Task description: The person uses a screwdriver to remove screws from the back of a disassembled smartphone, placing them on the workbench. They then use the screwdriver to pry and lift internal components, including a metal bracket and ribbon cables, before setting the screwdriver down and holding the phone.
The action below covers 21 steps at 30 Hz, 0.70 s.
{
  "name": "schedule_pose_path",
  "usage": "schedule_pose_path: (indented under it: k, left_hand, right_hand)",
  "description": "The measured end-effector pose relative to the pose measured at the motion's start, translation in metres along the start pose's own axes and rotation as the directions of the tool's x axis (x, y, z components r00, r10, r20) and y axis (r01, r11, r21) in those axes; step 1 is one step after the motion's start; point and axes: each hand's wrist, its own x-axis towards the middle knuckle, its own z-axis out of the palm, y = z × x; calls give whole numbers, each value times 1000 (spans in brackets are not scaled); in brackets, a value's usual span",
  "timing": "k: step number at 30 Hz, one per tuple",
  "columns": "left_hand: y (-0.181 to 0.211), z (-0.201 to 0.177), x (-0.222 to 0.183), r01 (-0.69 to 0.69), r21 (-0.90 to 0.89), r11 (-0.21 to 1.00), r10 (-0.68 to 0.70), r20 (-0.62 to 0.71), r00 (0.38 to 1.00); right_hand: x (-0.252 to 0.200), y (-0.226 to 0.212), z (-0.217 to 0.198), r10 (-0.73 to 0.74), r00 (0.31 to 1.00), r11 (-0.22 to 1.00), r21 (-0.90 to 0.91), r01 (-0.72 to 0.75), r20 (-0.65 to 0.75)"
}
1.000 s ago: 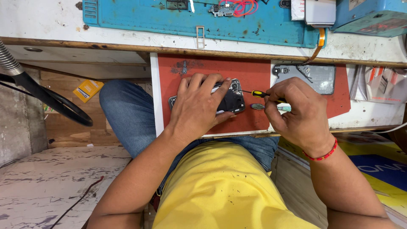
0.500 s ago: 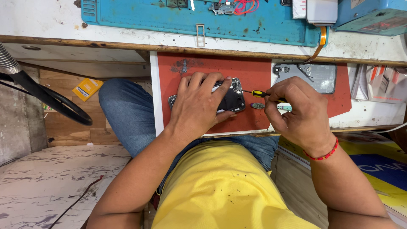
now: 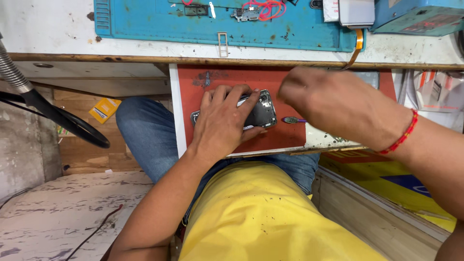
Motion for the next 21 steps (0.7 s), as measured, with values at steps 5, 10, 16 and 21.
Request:
schedule_pose_path:
  k: [5, 10, 16, 21]
  left_hand:
    - [0, -3, 4, 4, 13, 1000, -4, 26, 1000]
    - [1, -2, 4, 3, 15, 1000, -3, 15, 1000]
    - [1, 0, 4, 9, 4, 1000, -9, 15, 1000]
    - [2, -1, 3, 10, 7, 1000, -10, 27, 1000]
  right_hand:
    - [2, 9, 8, 151, 985, 986, -88, -144, 83]
    - [-14, 18, 11, 179, 974, 984, 18, -178, -136]
    - [-24, 15, 20, 221, 930, 969, 174, -175, -294]
    - [-26, 15, 32, 260, 927, 955, 212, -206, -271]
